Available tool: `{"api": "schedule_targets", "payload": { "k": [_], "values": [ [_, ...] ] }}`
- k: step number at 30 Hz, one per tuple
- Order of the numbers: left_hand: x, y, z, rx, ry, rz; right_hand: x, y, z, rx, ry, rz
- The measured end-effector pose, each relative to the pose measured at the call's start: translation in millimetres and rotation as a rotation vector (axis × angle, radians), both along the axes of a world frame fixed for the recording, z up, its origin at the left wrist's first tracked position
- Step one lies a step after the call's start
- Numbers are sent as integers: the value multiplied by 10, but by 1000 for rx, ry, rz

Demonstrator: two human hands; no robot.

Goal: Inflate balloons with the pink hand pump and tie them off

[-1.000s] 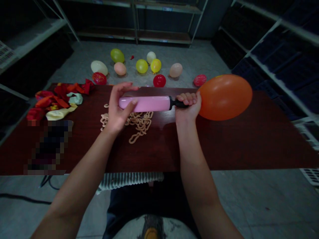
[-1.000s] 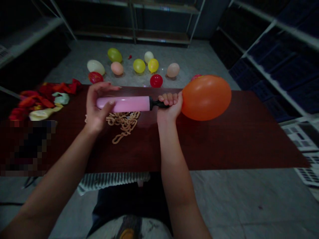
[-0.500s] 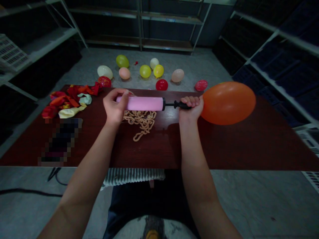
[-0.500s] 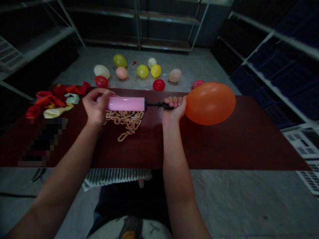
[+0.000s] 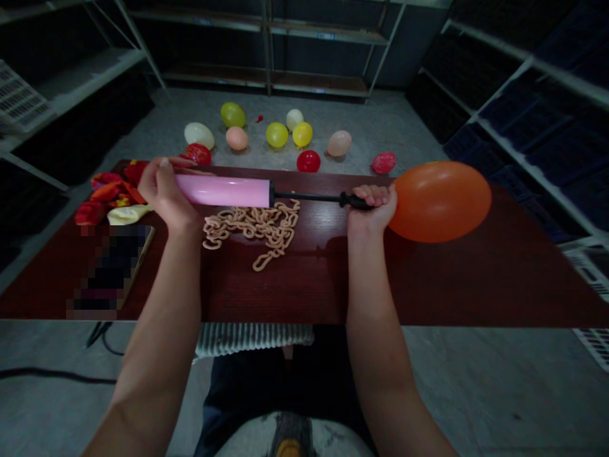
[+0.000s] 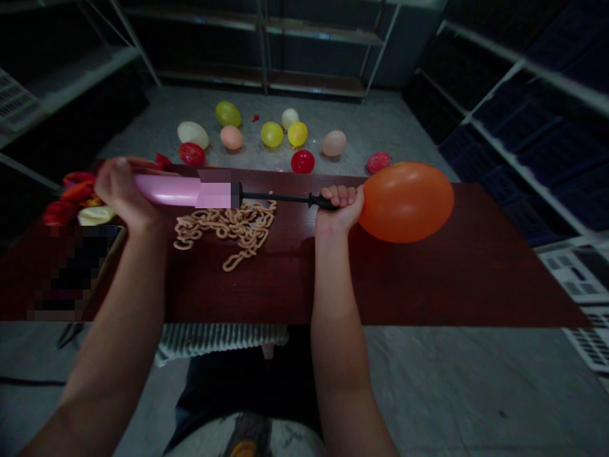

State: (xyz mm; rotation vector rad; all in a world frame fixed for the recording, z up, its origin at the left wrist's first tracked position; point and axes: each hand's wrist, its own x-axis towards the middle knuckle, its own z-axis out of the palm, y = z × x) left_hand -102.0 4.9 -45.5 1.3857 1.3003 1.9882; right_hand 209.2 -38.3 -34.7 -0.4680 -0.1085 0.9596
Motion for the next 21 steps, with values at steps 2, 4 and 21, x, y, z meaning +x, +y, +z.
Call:
{"api": "schedule_targets", "payload": {
  "k": [2, 4, 21],
  "values": [
    [70, -32, 2, 89, -80, 41, -14, -2, 3, -4, -11, -6],
    [132, -52, 1, 129, -65, 6, 0, 1, -11, -3, -36, -8],
    [624, -355, 21, 94, 34, -436, -246, -7, -7, -19, -89, 36]
  ]
}}
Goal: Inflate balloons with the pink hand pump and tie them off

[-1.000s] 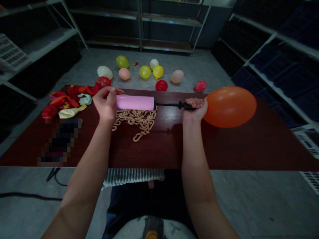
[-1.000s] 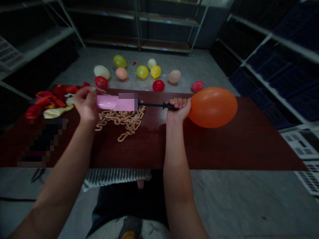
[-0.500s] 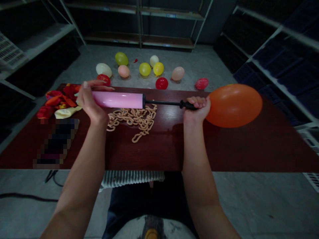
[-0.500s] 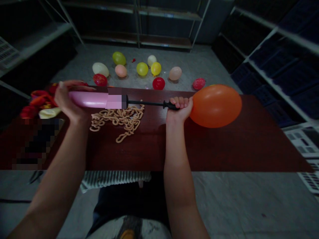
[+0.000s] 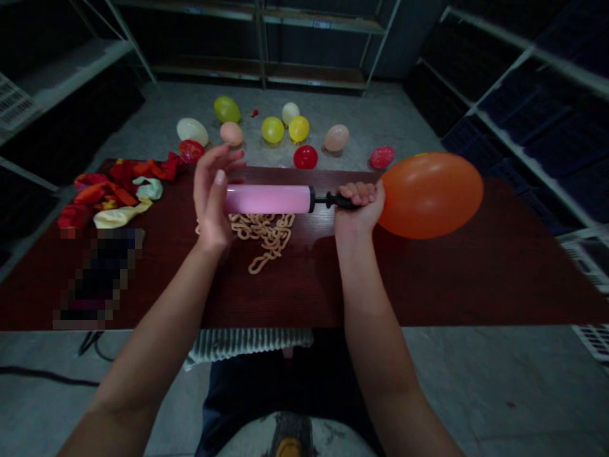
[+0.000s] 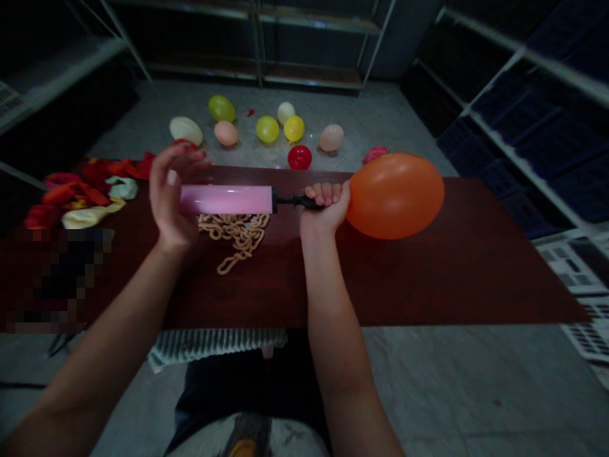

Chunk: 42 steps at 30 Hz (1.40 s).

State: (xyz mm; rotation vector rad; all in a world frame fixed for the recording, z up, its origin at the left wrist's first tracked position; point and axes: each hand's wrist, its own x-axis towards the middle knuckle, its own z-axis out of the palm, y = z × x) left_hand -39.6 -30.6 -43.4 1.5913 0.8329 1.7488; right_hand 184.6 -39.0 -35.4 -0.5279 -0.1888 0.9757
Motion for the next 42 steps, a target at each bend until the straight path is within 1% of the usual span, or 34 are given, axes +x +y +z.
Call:
{"api": "schedule_targets", "payload": {
  "k": [2, 4, 8, 10, 12, 14, 16, 18, 22, 26, 31, 37, 39, 42],
  "values": [
    [41, -14, -32, -34, 92, -30, -47, 7, -11, 21, -10, 17],
    [52, -1, -66, -58, 151, -31, -73, 17, -24, 21, -6, 23],
    [25, 76, -130, -60, 174, -46, -92, 28, -27, -20, 26, 19],
    [7, 116, -156, -52, 173, -34, -103, 24, -15, -26, 41, 18],
    [-13, 144, -176, -56, 199, 0, -114, 17, 0, -18, 49, 16],
    [-33, 156, -185, -76, 267, 60, -120, 12, 10, -15, 40, 12],
    [-53, 155, -180, -90, 339, 126, -122, 13, 11, -24, 29, 13],
    [-69, 148, -161, -83, 363, 181, -122, 20, 5, -23, 40, 23],
    [-98, 150, -116, -82, 351, 226, -110, 35, -6, 7, 98, 48],
    [-165, 194, -105, -88, 323, 270, -60, 26, 13, 21, 114, 40],
    [-324, 276, -101, -88, 258, 345, 44, 3, 62, 46, 137, 33],
    [-532, 359, -92, -10, 160, 426, 170, -22, 102, 61, 152, 15],
    [-547, 353, -93, 11, 121, 432, 197, -34, 106, 61, 149, 8],
    [-495, 306, -93, 54, 93, 428, 225, -51, 105, 72, 168, -3]
  ]
}}
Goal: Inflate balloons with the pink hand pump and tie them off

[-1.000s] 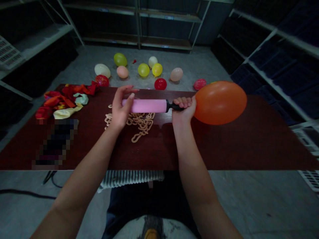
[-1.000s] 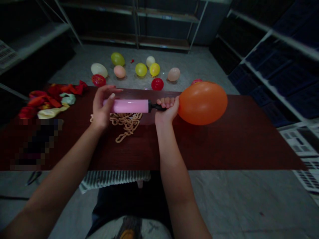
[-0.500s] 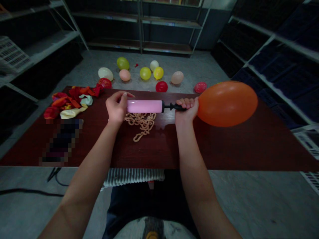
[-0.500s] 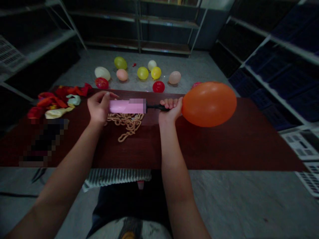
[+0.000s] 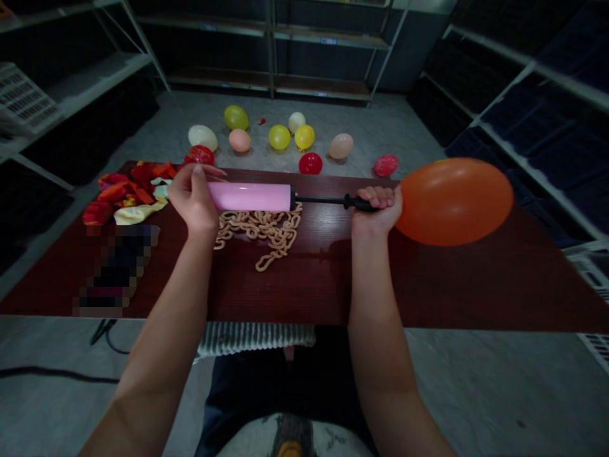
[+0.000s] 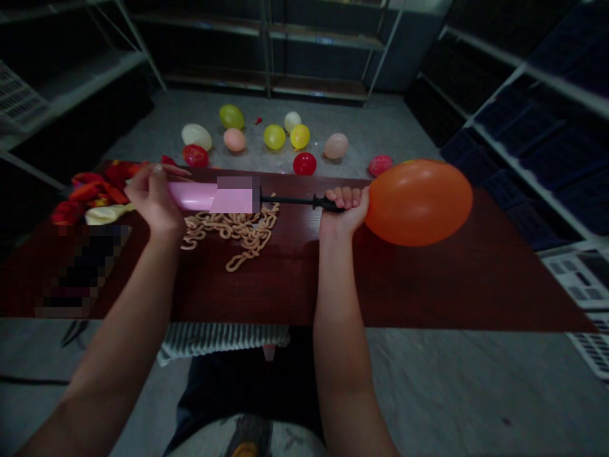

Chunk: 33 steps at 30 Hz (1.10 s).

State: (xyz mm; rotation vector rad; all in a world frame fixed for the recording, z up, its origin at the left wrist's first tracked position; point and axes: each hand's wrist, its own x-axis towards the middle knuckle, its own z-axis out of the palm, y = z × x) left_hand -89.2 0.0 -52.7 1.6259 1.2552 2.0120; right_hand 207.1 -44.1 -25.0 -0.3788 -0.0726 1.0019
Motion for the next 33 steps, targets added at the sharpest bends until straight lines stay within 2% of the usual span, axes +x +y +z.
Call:
{"api": "schedule_targets", "payload": {
  "k": [11, 16, 25, 29, 33],
  "values": [
    [177, -121, 22, 105, -10, 48, -35, 14, -33, -17, -18, -12],
    [311, -208, 0, 70, 82, -77, -132, 28, -73, 5, -78, 26],
    [537, -281, -48, 70, 190, -337, -285, 35, -83, -79, -161, 49],
    [524, -268, -36, 43, 208, -353, -296, 37, -85, -98, -141, 42],
    [479, -264, -27, -35, 194, -276, -315, 52, -89, -85, -97, 44]
  ]
}}
